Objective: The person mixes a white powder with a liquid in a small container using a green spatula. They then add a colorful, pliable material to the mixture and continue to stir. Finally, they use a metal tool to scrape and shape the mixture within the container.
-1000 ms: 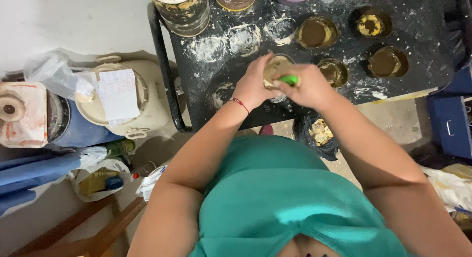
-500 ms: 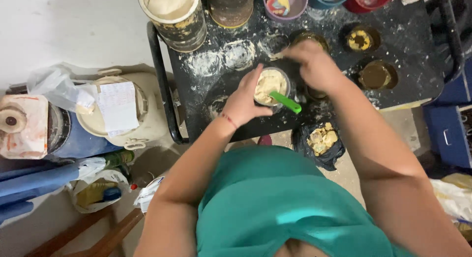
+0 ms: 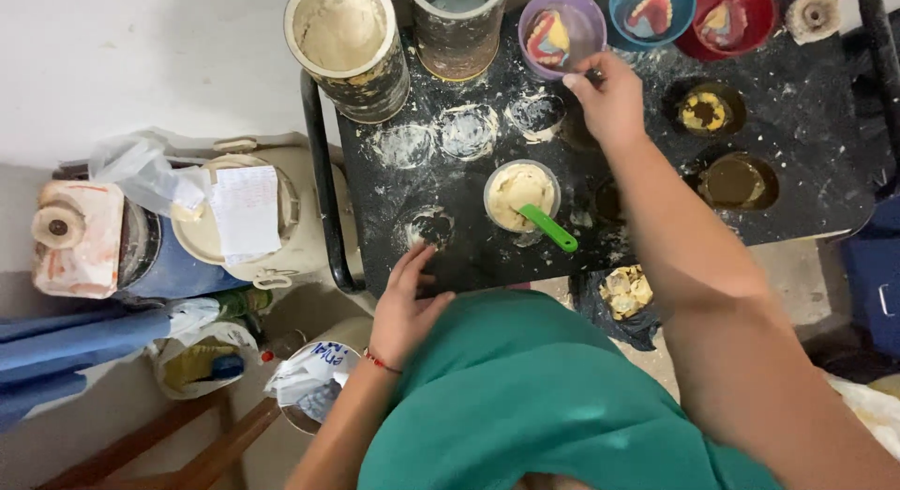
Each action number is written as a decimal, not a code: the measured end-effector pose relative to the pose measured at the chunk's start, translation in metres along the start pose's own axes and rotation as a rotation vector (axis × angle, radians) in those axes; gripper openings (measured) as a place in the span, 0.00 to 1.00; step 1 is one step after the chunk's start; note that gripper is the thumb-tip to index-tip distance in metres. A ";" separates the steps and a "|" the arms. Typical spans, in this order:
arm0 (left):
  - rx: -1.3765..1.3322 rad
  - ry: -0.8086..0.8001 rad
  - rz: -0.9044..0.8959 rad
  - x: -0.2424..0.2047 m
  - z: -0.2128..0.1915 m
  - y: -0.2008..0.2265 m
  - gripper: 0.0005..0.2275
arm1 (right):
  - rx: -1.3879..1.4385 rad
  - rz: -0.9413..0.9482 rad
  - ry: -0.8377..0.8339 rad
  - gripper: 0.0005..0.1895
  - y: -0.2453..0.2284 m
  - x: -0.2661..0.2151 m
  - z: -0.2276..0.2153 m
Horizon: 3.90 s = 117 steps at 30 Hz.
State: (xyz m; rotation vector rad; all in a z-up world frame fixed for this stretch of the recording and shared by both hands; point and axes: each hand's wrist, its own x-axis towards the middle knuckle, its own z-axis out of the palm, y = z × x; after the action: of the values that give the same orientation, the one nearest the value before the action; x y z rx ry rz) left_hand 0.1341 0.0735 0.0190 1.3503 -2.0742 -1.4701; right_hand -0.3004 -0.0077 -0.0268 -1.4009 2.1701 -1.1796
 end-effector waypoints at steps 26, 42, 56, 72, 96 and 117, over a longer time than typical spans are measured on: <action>-0.027 -0.167 0.280 0.014 0.013 0.021 0.23 | -0.153 -0.337 0.028 0.17 -0.054 -0.165 -0.086; -0.047 -0.160 0.285 0.011 0.010 0.023 0.22 | -0.203 -0.343 0.046 0.16 -0.041 -0.168 -0.084; -0.056 -0.178 0.266 0.012 0.012 0.021 0.22 | -0.221 -0.317 0.042 0.14 -0.040 -0.166 -0.087; 0.024 -0.039 0.194 0.000 0.002 0.007 0.23 | 0.049 0.074 0.084 0.11 -0.007 -0.016 -0.013; 0.109 -0.165 0.333 0.106 0.042 0.049 0.52 | -0.053 -0.434 -0.363 0.24 -0.074 -0.170 -0.031; 0.032 -0.280 0.181 0.128 0.050 0.057 0.50 | -0.038 -0.369 -0.555 0.09 -0.099 -0.113 -0.032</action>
State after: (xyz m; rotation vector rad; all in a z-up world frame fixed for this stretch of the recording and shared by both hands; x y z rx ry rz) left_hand 0.0025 0.0039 0.0086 0.9815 -2.3271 -1.6298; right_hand -0.2057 0.0860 0.0499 -1.9247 1.6006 -0.7246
